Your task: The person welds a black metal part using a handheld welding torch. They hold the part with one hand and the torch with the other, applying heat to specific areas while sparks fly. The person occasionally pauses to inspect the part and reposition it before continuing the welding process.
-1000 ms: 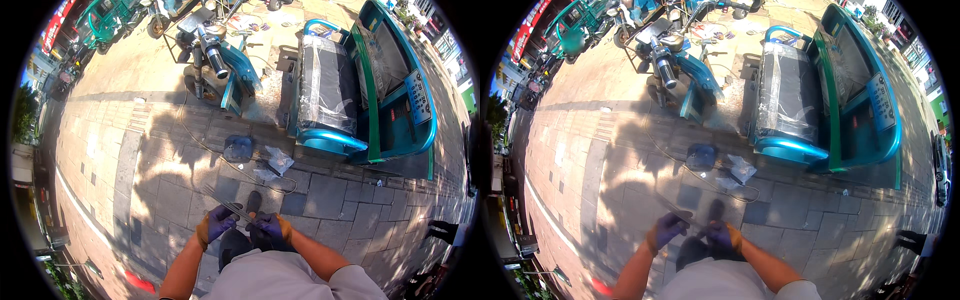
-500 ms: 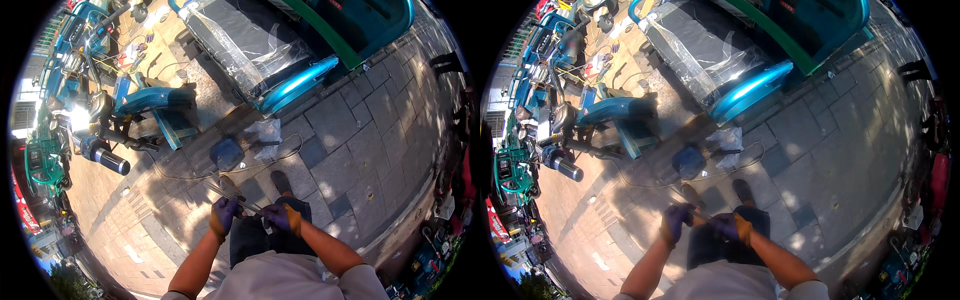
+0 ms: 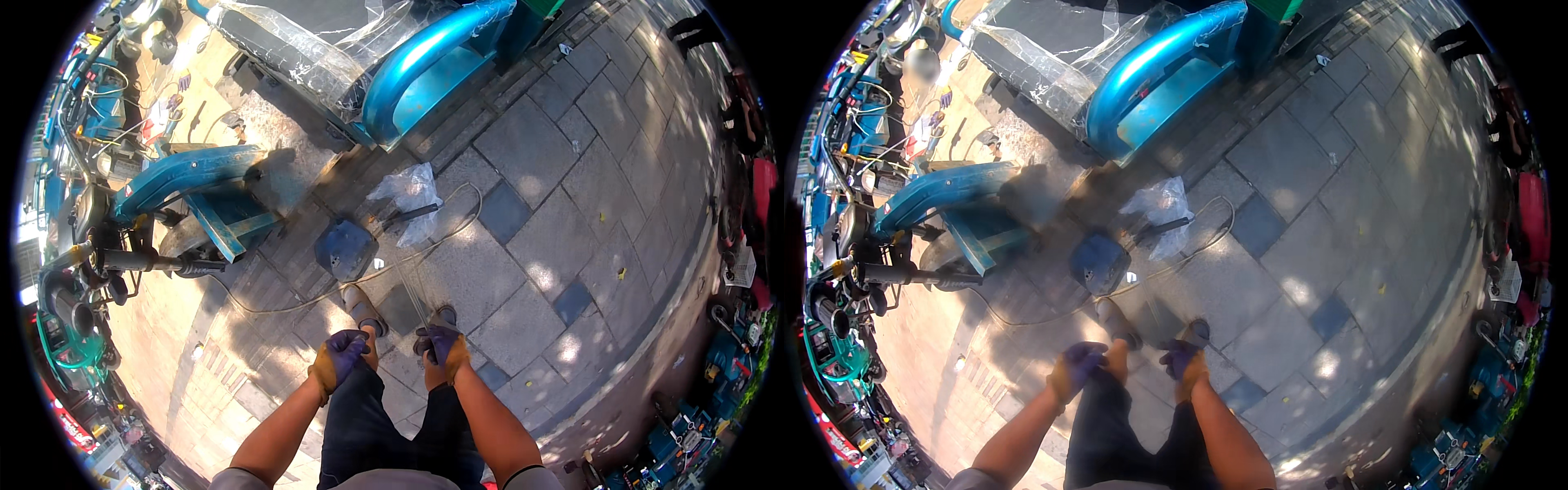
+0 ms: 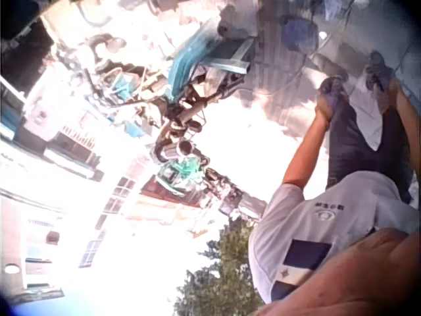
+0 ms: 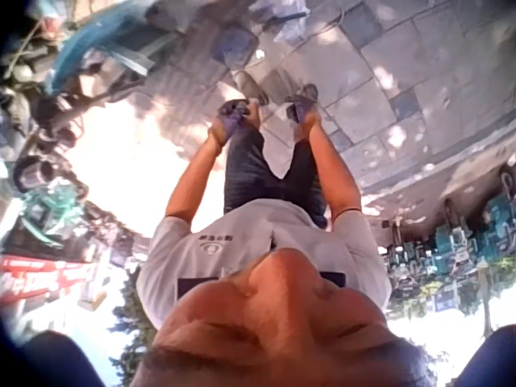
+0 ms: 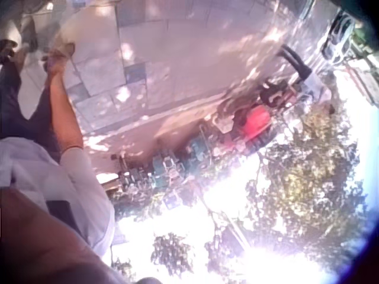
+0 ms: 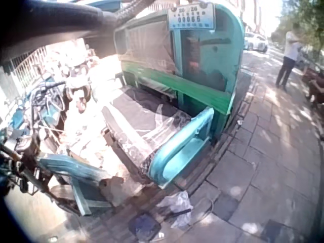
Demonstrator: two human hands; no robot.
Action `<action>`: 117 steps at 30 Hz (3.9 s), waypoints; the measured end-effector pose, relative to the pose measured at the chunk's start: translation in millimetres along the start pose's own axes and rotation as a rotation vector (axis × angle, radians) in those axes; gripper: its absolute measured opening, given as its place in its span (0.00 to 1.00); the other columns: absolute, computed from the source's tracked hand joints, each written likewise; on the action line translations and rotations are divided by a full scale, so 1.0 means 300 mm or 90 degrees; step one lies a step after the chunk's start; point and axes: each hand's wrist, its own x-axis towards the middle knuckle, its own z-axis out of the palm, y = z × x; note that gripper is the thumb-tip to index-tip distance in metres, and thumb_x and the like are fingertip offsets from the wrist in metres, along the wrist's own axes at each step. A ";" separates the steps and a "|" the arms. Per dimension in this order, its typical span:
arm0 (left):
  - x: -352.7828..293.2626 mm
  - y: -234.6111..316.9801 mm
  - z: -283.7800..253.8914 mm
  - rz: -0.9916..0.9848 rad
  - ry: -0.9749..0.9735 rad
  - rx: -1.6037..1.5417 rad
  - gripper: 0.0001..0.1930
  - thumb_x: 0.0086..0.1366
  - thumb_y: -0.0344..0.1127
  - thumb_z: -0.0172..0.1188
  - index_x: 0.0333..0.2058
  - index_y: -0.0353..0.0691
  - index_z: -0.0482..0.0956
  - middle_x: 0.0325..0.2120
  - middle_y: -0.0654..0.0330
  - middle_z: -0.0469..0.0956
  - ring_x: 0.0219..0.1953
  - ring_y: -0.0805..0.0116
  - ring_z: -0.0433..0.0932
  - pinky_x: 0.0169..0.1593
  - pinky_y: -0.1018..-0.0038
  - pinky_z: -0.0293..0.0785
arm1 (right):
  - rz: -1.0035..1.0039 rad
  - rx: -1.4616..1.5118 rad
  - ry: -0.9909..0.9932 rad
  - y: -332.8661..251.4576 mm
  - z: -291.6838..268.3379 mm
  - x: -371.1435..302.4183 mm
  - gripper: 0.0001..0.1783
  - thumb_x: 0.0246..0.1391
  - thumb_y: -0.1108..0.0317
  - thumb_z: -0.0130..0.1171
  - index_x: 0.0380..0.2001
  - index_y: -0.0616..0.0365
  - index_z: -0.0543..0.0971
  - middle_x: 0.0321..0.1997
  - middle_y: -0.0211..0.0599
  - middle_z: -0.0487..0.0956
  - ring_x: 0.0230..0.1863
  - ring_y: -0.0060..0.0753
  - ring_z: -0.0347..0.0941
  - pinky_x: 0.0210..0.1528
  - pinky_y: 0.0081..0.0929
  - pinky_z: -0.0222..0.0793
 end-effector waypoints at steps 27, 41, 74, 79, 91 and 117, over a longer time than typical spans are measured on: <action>1.035 -0.157 -0.225 0.552 0.110 0.234 0.19 0.66 0.31 0.60 0.55 0.35 0.77 0.44 0.50 0.83 0.46 0.63 0.82 0.51 0.69 0.77 | -0.087 0.453 0.046 0.147 -0.132 1.837 0.25 0.61 0.55 0.62 0.53 0.61 0.74 0.48 0.40 0.83 0.49 0.41 0.81 0.41 0.34 0.79; 1.263 -0.079 -0.166 0.465 -0.016 0.475 0.21 0.69 0.52 0.58 0.49 0.41 0.83 0.40 0.46 0.84 0.45 0.51 0.84 0.49 0.62 0.76 | -0.882 -0.482 0.293 -0.043 0.325 1.202 0.15 0.64 0.59 0.60 0.34 0.62 0.82 0.33 0.48 0.84 0.33 0.51 0.80 0.38 0.38 0.75; 1.558 -0.099 -0.210 0.189 -0.023 0.406 0.25 0.66 0.53 0.54 0.46 0.37 0.85 0.45 0.44 0.83 0.49 0.47 0.83 0.53 0.59 0.76 | -0.564 -0.529 0.369 -0.461 0.055 0.913 0.22 0.62 0.58 0.57 0.53 0.63 0.78 0.40 0.47 0.83 0.43 0.46 0.80 0.48 0.36 0.74; 1.627 -0.280 -0.040 0.130 -0.082 0.798 0.20 0.65 0.44 0.53 0.48 0.41 0.85 0.56 0.51 0.80 0.57 0.52 0.79 0.60 0.62 0.73 | -0.519 -0.264 0.313 -0.424 -0.007 0.689 0.22 0.67 0.54 0.56 0.51 0.65 0.77 0.33 0.35 0.79 0.29 0.22 0.75 0.32 0.26 0.73; 1.643 -0.368 -0.297 0.038 0.126 0.736 0.22 0.64 0.52 0.58 0.48 0.45 0.87 0.51 0.52 0.83 0.55 0.54 0.81 0.51 0.59 0.79 | -0.574 -0.706 0.383 -0.386 0.214 0.678 0.22 0.59 0.56 0.62 0.51 0.58 0.78 0.42 0.52 0.83 0.46 0.56 0.81 0.49 0.44 0.73; 1.846 -0.914 -0.474 -0.157 0.397 0.652 0.23 0.56 0.55 0.67 0.42 0.43 0.88 0.45 0.49 0.85 0.50 0.52 0.84 0.50 0.60 0.79 | -0.583 -0.407 0.237 -0.335 -0.114 0.702 0.24 0.51 0.59 0.73 0.44 0.67 0.81 0.34 0.41 0.85 0.33 0.30 0.81 0.38 0.28 0.76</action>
